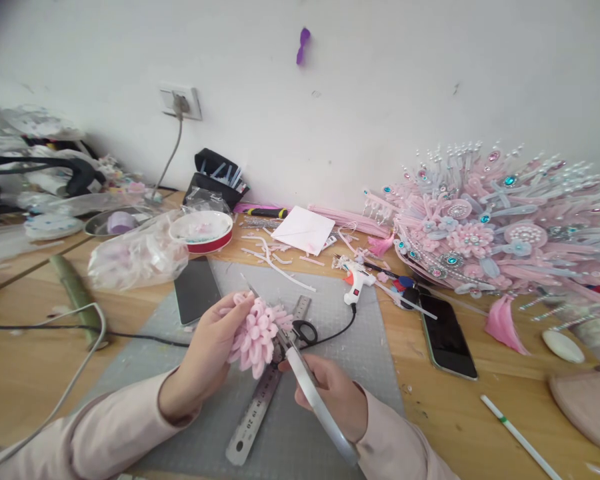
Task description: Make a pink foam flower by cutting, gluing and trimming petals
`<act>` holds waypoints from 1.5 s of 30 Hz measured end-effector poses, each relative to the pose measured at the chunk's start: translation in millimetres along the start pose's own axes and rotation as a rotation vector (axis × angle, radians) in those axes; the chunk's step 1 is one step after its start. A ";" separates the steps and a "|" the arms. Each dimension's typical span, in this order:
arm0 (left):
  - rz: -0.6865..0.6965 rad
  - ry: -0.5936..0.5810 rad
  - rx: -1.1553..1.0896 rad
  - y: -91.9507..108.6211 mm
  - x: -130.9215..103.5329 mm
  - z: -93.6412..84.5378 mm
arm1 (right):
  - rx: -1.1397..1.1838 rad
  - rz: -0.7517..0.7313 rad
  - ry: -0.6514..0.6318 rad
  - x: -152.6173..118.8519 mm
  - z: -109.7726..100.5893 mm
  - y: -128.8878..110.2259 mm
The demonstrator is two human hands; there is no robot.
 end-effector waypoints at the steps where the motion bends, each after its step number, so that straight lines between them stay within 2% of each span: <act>1: 0.001 0.002 -0.001 -0.2 -0.2 0.1 | -0.005 -0.006 -0.010 0.8 -0.9 3.1; 5: 0.003 0.018 -0.014 -0.5 -1.1 0.4 | 0.026 0.005 -0.023 3.4 -4.3 13.9; 10: 0.003 0.018 -0.030 -2.0 -1.0 0.5 | 0.063 0.031 -0.024 2.7 -1.5 11.9; 15: -0.020 -0.019 -0.026 -3.0 1.2 0.5 | 0.035 0.008 0.009 1.1 -0.4 6.6; 20: -0.031 -0.056 -0.025 -1.4 3.8 -0.3 | 0.047 -0.035 -0.017 2.3 -6.7 9.4; 29: -0.068 -0.120 -0.034 -1.1 7.8 0.3 | 0.038 0.021 0.020 -0.4 -9.2 5.9; 45: -0.048 -0.083 0.004 0.3 7.4 0.4 | 0.045 -0.003 -0.008 1.9 -5.7 6.3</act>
Point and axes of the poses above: each hand's wrist, its own x-axis towards the middle knuckle, its own z-axis out of the palm, y = z × x, the point moved 2 cm from there along x, towards the middle knuckle, and after that the axes turned 9 degrees about y, right-handed, at the moved point
